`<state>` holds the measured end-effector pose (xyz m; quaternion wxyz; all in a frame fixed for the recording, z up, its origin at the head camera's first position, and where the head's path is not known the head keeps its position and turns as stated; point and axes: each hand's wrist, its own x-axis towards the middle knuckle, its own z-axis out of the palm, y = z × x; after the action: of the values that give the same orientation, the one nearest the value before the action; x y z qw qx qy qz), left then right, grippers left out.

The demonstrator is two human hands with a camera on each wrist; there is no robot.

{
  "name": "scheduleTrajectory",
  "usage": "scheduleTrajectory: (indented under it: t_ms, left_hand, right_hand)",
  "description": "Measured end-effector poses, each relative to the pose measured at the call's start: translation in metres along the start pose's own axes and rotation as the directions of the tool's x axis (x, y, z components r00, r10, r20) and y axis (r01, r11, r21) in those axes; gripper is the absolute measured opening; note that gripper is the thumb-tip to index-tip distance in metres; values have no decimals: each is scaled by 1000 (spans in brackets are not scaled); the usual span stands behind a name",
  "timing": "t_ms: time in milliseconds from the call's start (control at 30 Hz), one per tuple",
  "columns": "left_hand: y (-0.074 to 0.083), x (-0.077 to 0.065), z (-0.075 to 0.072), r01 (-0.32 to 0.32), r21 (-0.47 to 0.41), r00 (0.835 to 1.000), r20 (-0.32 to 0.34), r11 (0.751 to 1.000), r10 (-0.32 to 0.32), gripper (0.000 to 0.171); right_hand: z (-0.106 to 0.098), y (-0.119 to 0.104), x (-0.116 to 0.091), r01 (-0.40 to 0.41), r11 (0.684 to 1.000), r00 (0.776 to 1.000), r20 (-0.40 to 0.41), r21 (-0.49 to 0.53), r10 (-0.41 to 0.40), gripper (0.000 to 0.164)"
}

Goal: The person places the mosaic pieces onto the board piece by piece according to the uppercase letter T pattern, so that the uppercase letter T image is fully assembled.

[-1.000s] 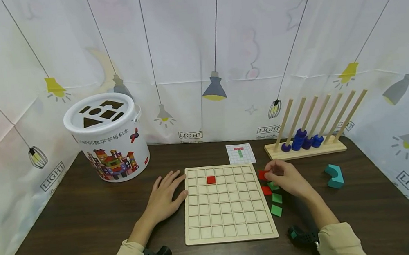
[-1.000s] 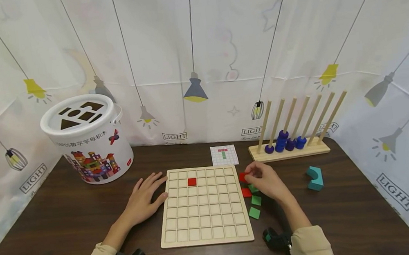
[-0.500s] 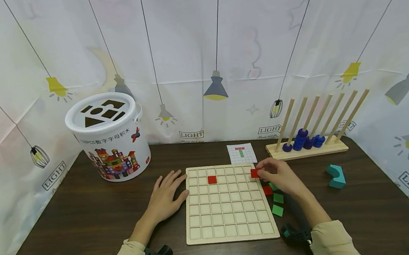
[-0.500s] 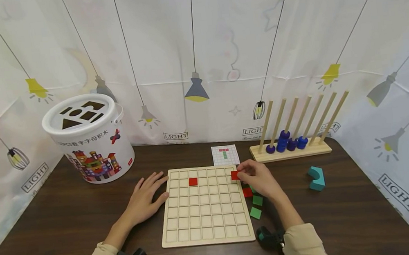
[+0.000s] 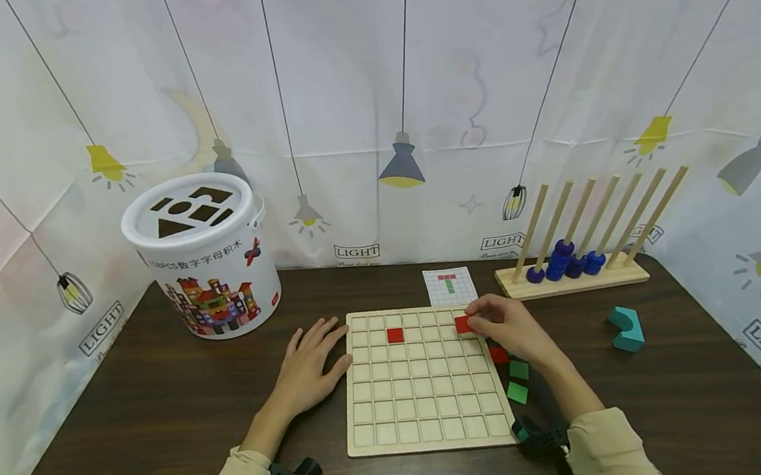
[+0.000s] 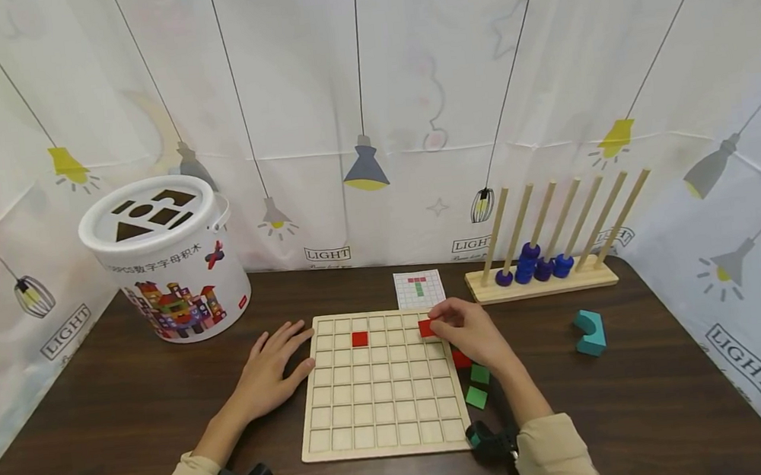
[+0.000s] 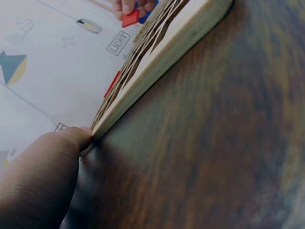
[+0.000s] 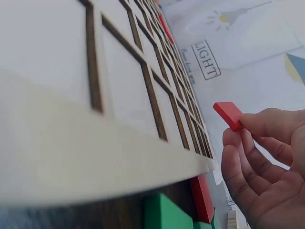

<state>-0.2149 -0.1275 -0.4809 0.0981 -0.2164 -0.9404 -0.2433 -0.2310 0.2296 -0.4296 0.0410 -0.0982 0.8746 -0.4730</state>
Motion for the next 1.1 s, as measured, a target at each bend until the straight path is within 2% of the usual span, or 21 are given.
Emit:
scheduleTrajectory:
  t_ms: [1100]
  left_hand:
    - [1, 0, -2, -4, 12, 1000, 4, 1000, 4, 53]
  right_hand:
    - [30, -23, 13, -31, 999, 999, 36, 22, 30, 17]
